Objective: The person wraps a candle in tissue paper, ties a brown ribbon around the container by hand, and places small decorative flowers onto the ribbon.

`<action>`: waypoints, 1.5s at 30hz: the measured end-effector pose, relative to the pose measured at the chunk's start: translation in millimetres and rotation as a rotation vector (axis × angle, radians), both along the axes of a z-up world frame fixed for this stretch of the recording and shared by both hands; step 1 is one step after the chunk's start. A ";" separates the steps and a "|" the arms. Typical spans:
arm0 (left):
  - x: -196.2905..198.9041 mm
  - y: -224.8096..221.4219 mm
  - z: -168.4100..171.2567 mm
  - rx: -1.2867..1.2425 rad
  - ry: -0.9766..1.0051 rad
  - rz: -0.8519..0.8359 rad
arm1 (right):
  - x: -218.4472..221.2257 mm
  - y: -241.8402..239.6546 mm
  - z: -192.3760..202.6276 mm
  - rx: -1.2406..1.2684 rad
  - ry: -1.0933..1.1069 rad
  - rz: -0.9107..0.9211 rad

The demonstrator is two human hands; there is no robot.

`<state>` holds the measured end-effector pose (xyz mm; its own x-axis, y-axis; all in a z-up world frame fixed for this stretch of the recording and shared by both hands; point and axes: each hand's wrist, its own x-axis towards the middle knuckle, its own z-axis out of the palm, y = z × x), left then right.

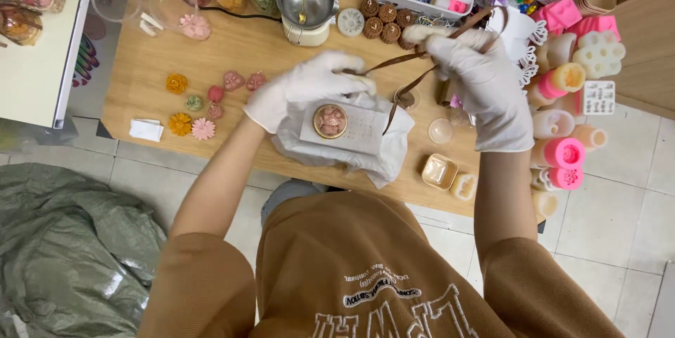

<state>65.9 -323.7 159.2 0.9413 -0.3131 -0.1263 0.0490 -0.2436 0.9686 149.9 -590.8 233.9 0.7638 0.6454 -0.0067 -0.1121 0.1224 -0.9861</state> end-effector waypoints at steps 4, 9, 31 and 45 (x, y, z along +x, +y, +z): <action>-51.3 54.7 32.5 -0.052 0.065 0.155 | 12.7 -31.3 -7.3 0.052 0.041 -0.133; -113.5 84.8 23.5 0.023 0.253 0.157 | -6.0 -61.6 -71.3 -0.128 0.130 -0.134; -158.1 16.7 -132.2 0.519 0.064 0.860 | 5.0 -22.2 -229.8 -0.619 0.123 -0.156; -123.5 -146.8 -89.6 0.915 -0.143 1.043 | 7.4 -24.3 -240.0 -0.516 0.082 -0.057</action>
<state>-57.6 -470.5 69.6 0.7086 0.6726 0.2134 0.5129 -0.6986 0.4989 157.4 -615.1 -6.1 0.7813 0.4997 -0.3740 -0.1991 -0.3684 -0.9081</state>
